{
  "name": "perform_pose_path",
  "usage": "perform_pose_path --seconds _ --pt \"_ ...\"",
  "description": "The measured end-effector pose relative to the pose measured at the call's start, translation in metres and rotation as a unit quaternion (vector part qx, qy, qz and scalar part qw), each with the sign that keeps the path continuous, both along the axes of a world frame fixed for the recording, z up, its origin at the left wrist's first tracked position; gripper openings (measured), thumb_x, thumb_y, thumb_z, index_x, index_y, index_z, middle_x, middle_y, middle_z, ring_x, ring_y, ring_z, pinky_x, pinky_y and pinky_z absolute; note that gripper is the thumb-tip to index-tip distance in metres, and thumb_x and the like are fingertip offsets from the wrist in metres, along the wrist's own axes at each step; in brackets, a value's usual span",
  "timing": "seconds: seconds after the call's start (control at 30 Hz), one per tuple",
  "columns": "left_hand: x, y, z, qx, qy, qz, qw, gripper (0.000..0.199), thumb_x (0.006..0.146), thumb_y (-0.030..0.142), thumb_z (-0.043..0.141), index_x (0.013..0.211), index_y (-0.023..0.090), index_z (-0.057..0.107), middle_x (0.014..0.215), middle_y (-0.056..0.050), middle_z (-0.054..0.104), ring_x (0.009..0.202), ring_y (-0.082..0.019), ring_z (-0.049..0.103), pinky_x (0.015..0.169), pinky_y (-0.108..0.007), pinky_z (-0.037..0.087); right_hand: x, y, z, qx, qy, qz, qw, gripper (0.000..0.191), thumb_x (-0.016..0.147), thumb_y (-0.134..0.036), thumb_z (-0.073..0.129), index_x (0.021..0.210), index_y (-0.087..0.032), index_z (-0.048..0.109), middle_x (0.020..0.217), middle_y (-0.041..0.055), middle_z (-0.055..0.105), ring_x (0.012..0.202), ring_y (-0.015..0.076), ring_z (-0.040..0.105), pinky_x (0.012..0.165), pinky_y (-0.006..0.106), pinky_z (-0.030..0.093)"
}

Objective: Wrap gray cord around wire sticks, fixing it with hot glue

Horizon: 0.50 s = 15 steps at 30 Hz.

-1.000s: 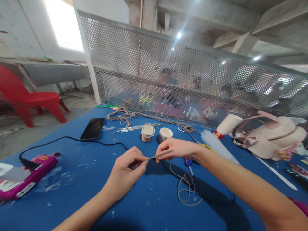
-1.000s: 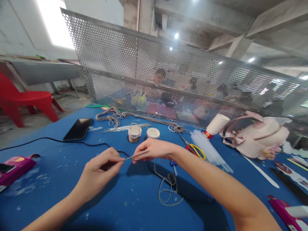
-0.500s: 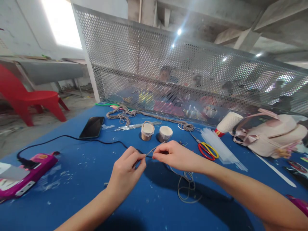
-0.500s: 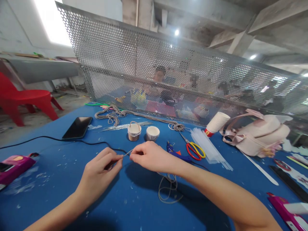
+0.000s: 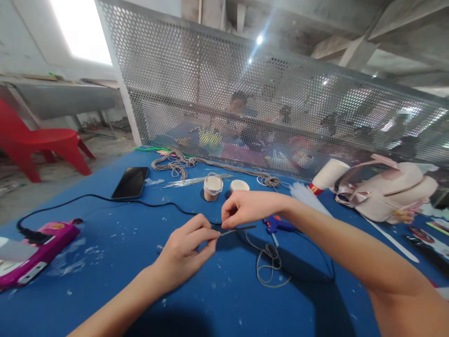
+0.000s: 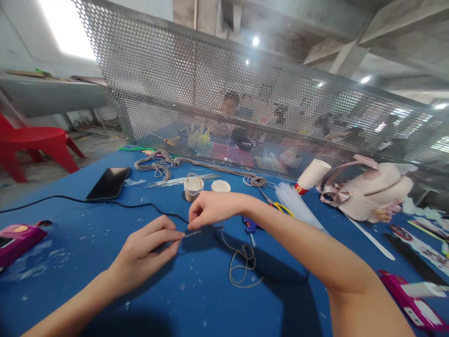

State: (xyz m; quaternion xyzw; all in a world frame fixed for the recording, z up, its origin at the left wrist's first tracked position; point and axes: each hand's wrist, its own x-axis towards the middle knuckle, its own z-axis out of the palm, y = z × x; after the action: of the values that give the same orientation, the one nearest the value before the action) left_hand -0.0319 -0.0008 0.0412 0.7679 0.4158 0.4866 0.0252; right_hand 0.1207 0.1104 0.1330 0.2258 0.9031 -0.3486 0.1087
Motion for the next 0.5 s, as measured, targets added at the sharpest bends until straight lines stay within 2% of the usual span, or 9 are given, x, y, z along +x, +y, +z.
perform_pose_path --seconds 0.1,0.2,0.27,0.4,0.5 --pt "0.0 -0.001 0.005 -0.044 -0.075 0.007 0.996 0.017 0.077 0.01 0.053 0.074 0.019 0.067 0.064 0.0 0.056 0.054 -0.009 0.052 0.048 -0.019 0.041 0.0 0.01 -0.012 -0.129 0.043 -0.057 0.989 0.014 0.072 -0.027 0.063 0.071 -0.013 0.066 0.061 -0.0038 0.055 0.057 0.0064 0.044 0.055 0.019 0.034" --pt "0.002 0.0 0.007 -0.077 -0.15 0.031 0.985 0.014 0.076 0.012 0.055 0.069 0.019 0.066 0.062 0.001 0.056 0.054 -0.01 0.052 0.048 -0.021 0.041 0.002 0.009 -0.027 -0.25 0.099 -0.127 0.955 0.016 0.072 -0.029 0.064 0.07 -0.013 0.066 0.056 -0.005 0.051 0.051 0.0053 0.038 0.049 0.02 0.027" --pt "0.003 0.0 0.006 -0.085 -0.196 0.05 0.976 0.012 0.075 0.014 0.056 0.067 0.018 0.064 0.061 0.001 0.056 0.055 -0.01 0.051 0.048 -0.021 0.041 0.002 0.004 -0.036 -0.298 0.129 -0.164 0.932 0.017 0.071 -0.03 0.065 0.071 -0.013 0.066 0.052 -0.0058 0.047 0.048 0.0054 0.036 0.046 0.021 0.024" --pt "0.006 0.002 0.001 -0.09 -0.222 0.108 0.965 0.013 0.075 0.017 0.056 0.064 0.018 0.061 0.06 0.002 0.052 0.053 -0.01 0.048 0.046 -0.02 0.039 0.001 -0.011 -0.045 -0.288 0.191 -0.228 0.91 0.017 0.072 -0.03 0.064 0.071 -0.013 0.065 0.052 -0.0054 0.045 0.047 0.0057 0.034 0.044 0.021 0.021" --pt "0.006 0.002 -0.002 -0.069 -0.183 0.144 0.97 0.014 0.077 0.017 0.055 0.065 0.018 0.062 0.059 0.003 0.05 0.052 -0.01 0.047 0.047 -0.02 0.038 -0.001 -0.022 -0.046 -0.212 0.205 -0.235 0.926 0.018 0.076 -0.029 0.059 0.07 -0.014 0.065 0.053 -0.005 0.045 0.049 0.0065 0.033 0.046 0.022 0.022"
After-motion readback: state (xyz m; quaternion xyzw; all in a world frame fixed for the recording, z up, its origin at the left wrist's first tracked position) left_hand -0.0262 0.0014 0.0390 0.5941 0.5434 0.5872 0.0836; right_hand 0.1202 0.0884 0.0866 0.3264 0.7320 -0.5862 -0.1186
